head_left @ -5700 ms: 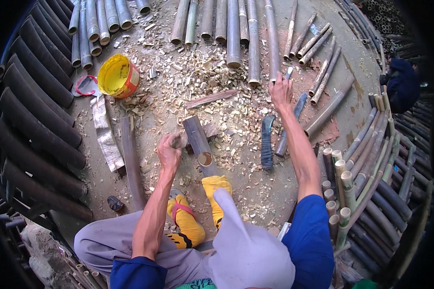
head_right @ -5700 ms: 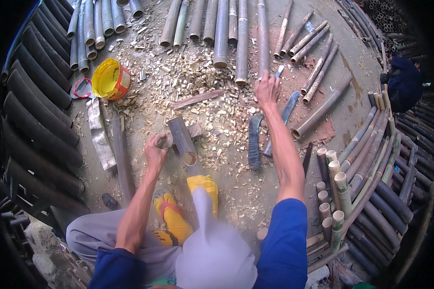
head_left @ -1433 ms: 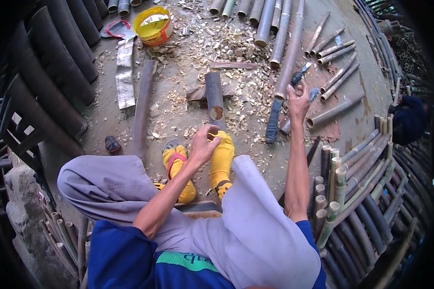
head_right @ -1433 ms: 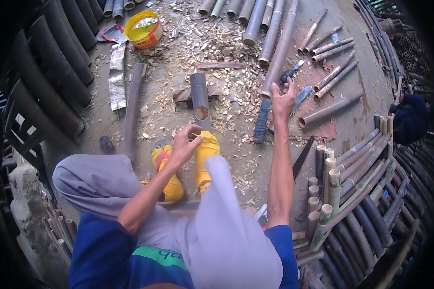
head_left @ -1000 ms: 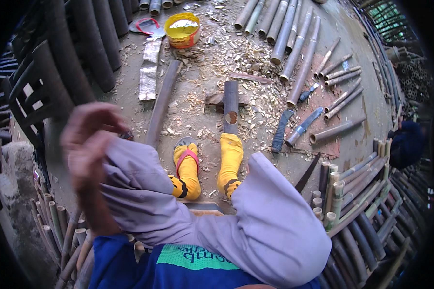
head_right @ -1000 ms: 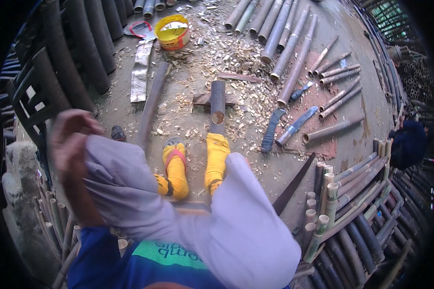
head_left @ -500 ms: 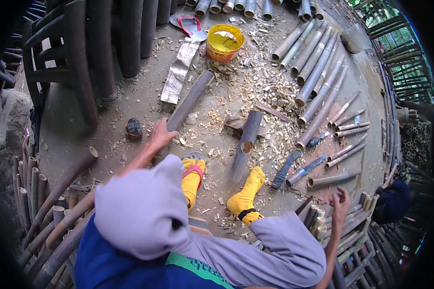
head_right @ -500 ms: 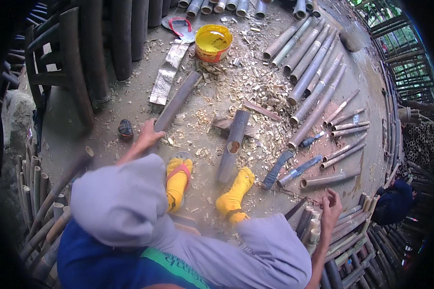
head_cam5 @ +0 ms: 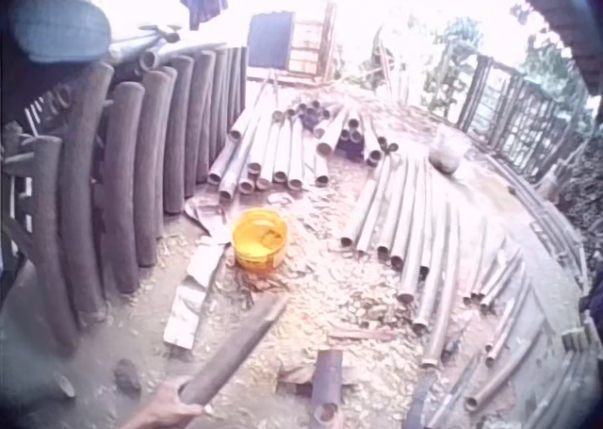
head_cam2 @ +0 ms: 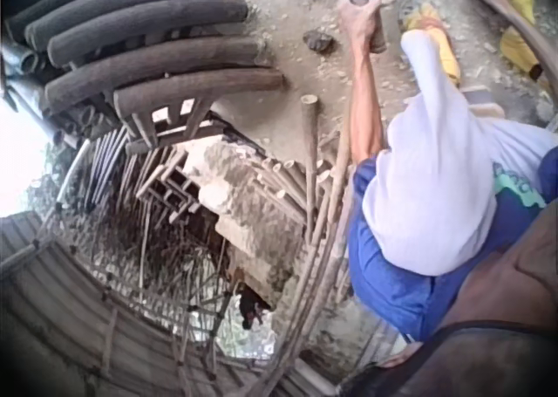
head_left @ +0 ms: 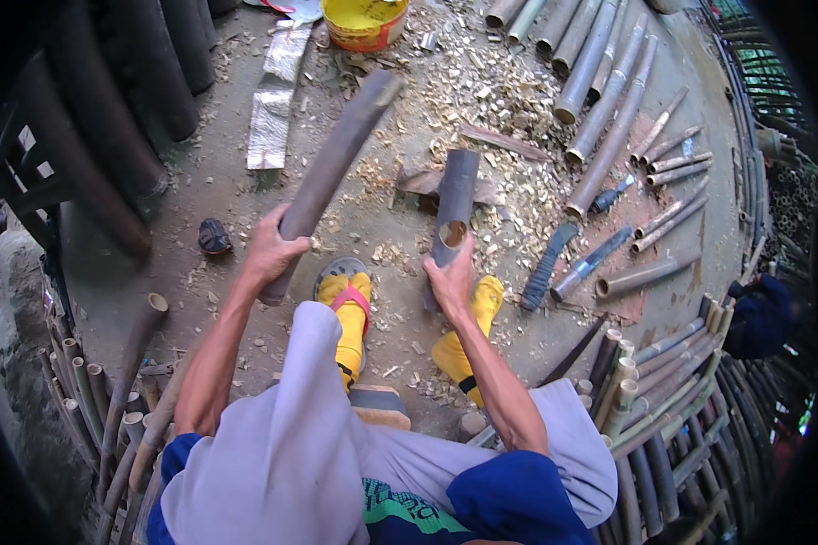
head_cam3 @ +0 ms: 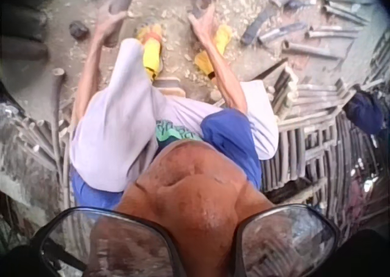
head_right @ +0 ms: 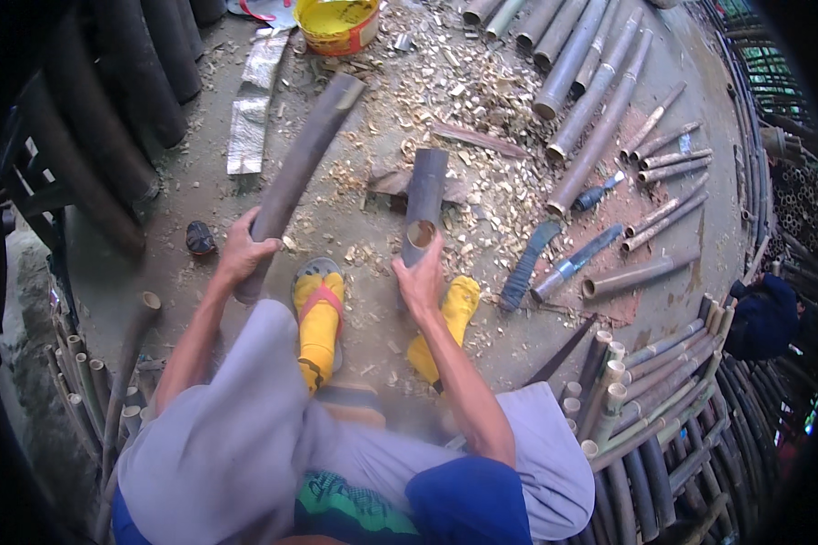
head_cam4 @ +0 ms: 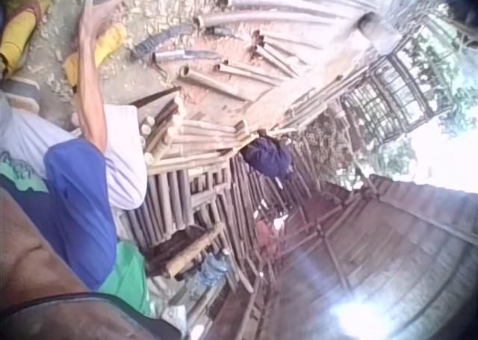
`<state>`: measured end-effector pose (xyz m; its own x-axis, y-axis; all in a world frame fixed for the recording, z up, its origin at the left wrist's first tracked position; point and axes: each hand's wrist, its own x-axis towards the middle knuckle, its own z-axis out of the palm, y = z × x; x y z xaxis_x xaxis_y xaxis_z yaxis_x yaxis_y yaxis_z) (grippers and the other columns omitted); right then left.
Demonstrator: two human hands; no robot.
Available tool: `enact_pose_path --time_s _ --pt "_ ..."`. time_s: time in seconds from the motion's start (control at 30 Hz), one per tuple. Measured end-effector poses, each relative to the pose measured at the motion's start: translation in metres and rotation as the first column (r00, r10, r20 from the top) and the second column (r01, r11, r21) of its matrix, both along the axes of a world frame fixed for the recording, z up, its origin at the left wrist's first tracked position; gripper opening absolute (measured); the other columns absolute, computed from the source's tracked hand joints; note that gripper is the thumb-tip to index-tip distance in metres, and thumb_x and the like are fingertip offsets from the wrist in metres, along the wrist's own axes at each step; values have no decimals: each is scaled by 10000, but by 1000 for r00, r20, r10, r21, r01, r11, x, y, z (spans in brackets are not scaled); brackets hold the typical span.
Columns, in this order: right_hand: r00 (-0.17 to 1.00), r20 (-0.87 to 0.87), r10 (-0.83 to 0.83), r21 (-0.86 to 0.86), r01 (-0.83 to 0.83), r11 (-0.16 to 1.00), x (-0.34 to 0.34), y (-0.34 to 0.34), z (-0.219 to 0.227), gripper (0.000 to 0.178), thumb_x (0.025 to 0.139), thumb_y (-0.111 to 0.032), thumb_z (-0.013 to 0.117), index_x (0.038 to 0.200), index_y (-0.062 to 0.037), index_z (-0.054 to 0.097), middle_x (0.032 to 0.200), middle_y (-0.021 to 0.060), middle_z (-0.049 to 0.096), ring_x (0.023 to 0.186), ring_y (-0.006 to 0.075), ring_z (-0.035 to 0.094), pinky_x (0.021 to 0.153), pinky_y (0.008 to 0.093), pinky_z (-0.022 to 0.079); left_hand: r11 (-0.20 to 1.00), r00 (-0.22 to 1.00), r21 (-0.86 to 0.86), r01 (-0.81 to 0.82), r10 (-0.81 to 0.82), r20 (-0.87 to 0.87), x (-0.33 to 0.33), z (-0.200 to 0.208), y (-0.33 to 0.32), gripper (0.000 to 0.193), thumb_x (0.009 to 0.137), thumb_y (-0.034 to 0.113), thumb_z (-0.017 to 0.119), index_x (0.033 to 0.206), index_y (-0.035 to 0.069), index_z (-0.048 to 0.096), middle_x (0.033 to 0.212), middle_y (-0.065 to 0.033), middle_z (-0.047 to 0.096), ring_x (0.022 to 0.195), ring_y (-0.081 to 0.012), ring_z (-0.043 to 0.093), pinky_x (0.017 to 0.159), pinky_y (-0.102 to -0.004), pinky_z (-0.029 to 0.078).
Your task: The person sits on the ground and uses a hand saw to cut a long bamboo pole into shorter segments. They measure the bamboo against other pieces, saw through the material, and then use a knife to split the cut sections lengthwise.
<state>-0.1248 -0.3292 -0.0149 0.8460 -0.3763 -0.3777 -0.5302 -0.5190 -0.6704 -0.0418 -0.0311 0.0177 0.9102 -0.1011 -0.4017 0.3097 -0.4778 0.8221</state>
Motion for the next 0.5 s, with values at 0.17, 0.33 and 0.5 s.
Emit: enact_pose_path --time_s 0.17,0.33,0.5 --pt "997 30 -67 129 63 990 -8 -12 21 778 676 -234 733 1323 42 399 1186 254 561 1078 355 571 938 400 446 983 983 54 176 -172 -66 20 12 -13 708 589 269 732 1206 -36 568 1010 -151 644 900 -206 616 829 -316 479" --pt "999 47 -19 62 16 998 19 -32 37 822 668 -257 714 1345 56 369 1142 253 593 994 343 623 879 425 514 979 975 -93 181 -191 -111 14 8 -22 710 601 300 734 1200 -39 562 1036 -118 626 941 -197 584 860 -314 449" --pt "999 -1 -37 29 37 999 66 -81 40 880 676 -317 705 1383 44 326 1088 289 594 822 347 661 719 418 578 973 977 -187 137 -163 -135 4 6 -27 726 602 294 742 1225 -31 556 1073 -116 626 961 -189 580 863 -311 449"
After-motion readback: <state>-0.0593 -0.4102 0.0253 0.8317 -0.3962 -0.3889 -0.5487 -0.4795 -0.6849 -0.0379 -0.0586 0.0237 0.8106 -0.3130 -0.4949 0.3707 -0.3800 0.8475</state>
